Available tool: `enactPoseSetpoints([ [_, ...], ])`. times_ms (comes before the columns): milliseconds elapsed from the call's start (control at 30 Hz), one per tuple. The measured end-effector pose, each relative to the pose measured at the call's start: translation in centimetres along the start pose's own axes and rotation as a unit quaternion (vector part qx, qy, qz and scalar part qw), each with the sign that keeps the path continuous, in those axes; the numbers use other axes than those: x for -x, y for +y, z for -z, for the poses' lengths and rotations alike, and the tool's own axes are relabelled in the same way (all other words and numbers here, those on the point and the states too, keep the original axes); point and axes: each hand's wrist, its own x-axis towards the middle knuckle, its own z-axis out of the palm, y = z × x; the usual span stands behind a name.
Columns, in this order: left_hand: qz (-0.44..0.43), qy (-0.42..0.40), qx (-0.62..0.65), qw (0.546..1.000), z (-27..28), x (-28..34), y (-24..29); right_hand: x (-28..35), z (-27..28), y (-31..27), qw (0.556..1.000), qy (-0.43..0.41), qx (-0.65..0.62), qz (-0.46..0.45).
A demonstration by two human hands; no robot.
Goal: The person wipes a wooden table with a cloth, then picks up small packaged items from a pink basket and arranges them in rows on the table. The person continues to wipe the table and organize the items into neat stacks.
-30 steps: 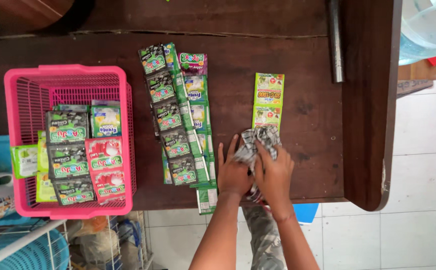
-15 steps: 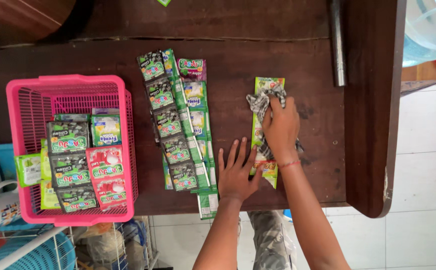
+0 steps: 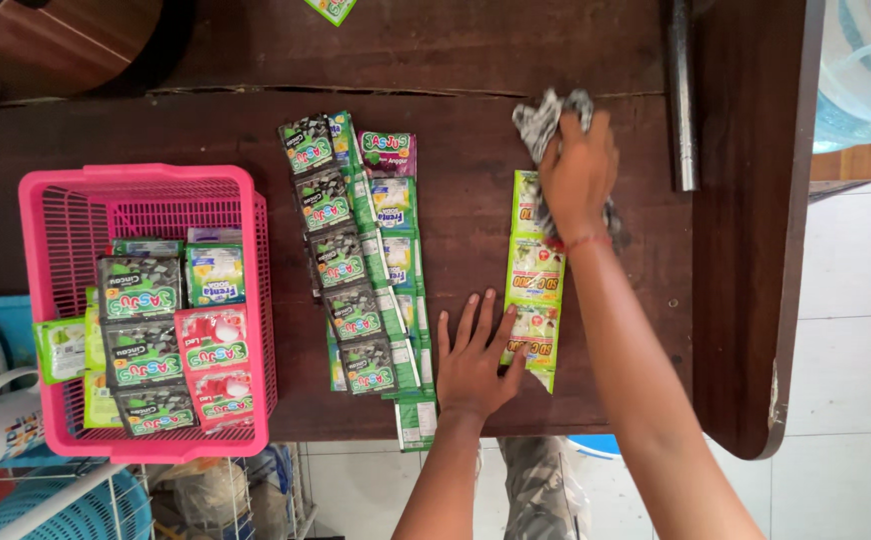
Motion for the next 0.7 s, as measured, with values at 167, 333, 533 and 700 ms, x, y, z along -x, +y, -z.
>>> enactPoseSetpoints([
  [167, 0.002, -0.002, -0.003, 1.0, -0.1, 0.1, 0.0, -4.3, -2.8, 3.4, 0.998, 0.021, -0.057, -0.001],
  [333, 0.007, -0.014, 0.001, 1.0, -0.1, 0.2, 0.0, -6.5, -2.0, 6.8, 0.94, -0.058, -0.32, -0.102],
  [533, 0.008, -0.03, 0.006, 1.0, 0.0, 0.0, 0.0, 6.4, 9.9, 0.6, 0.975, 0.046, -0.21, 0.052],
  [700, 0.02, -0.116, 0.001, 0.993, 0.3, -0.4, -0.2, 18.2, 16.5, -10.1, 0.97, -0.111, -0.152, -0.155],
])
